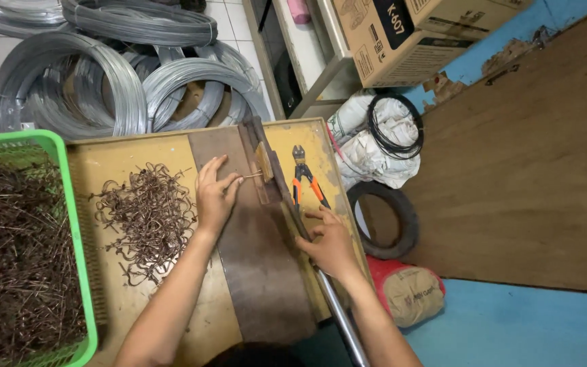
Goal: Manually bending straight metal wires into U-shapes using a wooden bending jig on a low table.
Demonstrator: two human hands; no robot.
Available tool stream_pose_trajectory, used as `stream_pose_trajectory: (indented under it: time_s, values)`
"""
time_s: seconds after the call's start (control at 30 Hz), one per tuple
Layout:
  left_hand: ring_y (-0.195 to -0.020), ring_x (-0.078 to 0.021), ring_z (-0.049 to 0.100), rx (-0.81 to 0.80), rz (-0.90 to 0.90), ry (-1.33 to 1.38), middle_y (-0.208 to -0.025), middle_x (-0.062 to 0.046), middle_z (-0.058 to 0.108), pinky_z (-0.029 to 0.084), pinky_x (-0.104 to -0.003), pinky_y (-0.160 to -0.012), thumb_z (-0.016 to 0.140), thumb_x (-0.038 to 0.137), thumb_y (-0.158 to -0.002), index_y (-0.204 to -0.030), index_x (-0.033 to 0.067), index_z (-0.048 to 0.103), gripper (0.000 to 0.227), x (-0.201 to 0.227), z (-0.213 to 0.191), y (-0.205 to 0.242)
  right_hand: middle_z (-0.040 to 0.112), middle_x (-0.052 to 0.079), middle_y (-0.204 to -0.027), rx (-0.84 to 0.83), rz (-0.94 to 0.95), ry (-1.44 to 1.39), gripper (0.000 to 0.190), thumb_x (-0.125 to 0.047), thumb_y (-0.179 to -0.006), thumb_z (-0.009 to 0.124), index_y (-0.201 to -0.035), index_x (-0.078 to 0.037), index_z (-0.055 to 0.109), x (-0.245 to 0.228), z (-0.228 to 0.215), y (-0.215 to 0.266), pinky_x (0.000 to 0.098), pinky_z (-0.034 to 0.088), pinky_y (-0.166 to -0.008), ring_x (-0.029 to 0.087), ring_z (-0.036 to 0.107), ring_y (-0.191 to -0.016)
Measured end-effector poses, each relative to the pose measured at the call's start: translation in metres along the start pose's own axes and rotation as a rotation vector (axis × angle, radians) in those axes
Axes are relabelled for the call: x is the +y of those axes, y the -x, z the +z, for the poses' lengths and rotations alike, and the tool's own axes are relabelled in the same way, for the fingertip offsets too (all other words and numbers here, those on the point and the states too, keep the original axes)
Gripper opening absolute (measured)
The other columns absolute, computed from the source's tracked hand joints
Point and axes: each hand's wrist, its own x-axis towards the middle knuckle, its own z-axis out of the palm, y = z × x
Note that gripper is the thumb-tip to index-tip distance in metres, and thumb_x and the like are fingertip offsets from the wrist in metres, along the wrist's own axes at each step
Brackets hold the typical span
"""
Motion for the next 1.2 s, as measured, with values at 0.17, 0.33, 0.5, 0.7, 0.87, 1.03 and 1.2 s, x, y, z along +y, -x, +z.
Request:
stream_pose_trajectory:
  time_s: [0.17,0.33,0.5,0.7,0.87,1.03,1.2]
  values:
    - [-0.132,-0.0359,0.056,0.022,0.006,-0.022,-0.135,-0.008,0.065,0.041,-0.049,-0.109,0.082,0.022,-0.087,-0.091,0.0202,0.079,0.005,-0.006,0.021,-0.002,0.073,0.008,-0.121,0.006,-0.019,0.009,0.036,-0.036,-0.072,0.086,-0.060,-0.006,0.069,0.008,0.012,0.000,0.0574,0.033,-0.116,0.041,0.053,-0.134]
    - [-0.132,-0.0330,0.057,0.035,-0.021,-0.048,-0.133,-0.006,0.067,0.045,-0.046,-0.104,0.083,0.024,-0.087,-0.090,0.0228,0.079,0.005,-0.008,0.032,0.001,0.073,0.012,-0.122,-0.011,-0.007,-0.036,0.032,-0.030,-0.071,0.086,-0.063,-0.003,0.071,0.009,0.018,0.002,0.0579,0.035,-0.115,0.046,0.052,-0.133]
    - [-0.131,-0.0311,0.057,0.022,-0.048,-0.014,-0.134,-0.004,0.067,0.045,-0.043,-0.103,0.081,0.024,-0.088,-0.090,0.0224,0.080,0.002,0.003,0.043,0.002,0.072,0.013,-0.122,-0.023,-0.029,-0.036,0.032,-0.028,-0.074,0.084,-0.062,-0.003,0.068,0.010,0.026,0.001,0.0619,0.038,-0.111,0.049,0.052,-0.132]
    - [-0.131,-0.0315,0.057,0.010,-0.080,0.007,-0.134,-0.005,0.067,0.045,-0.043,-0.103,0.080,0.020,-0.090,-0.092,0.0189,0.081,0.003,0.007,0.049,-0.005,0.072,0.015,-0.119,-0.011,-0.047,-0.057,0.031,-0.025,-0.075,0.083,-0.062,-0.002,0.067,0.012,0.030,0.002,0.0566,0.041,-0.110,0.049,0.055,-0.129]
    - [-0.131,-0.0320,0.057,-0.013,-0.060,0.011,-0.133,-0.006,0.067,0.044,-0.044,-0.105,0.082,0.020,-0.087,-0.092,0.0177,0.081,0.005,0.007,0.040,-0.012,0.072,0.018,-0.117,0.001,-0.064,-0.045,0.033,-0.026,-0.073,0.083,-0.061,0.000,0.067,0.015,0.038,0.003,0.0579,0.041,-0.110,0.051,0.055,-0.128]
    - [-0.131,-0.0308,0.057,-0.040,-0.054,0.025,-0.132,-0.005,0.068,0.045,-0.043,-0.105,0.082,0.020,-0.087,-0.092,0.0162,0.081,0.006,0.004,0.041,-0.013,0.072,0.018,-0.115,0.010,-0.068,-0.047,0.034,-0.028,-0.072,0.084,-0.061,0.000,0.067,0.019,0.041,0.004,0.0579,0.043,-0.109,0.051,0.056,-0.126]
    - [-0.129,-0.0344,0.058,-0.029,-0.015,0.062,-0.130,-0.008,0.068,0.044,-0.045,-0.107,0.083,0.017,-0.086,-0.093,0.0133,0.081,0.008,0.000,0.044,-0.015,0.072,0.015,-0.116,-0.018,0.022,-0.045,0.035,-0.031,-0.075,0.082,-0.062,-0.002,0.067,0.007,0.038,0.008,0.0562,0.041,-0.111,0.047,0.057,-0.128]
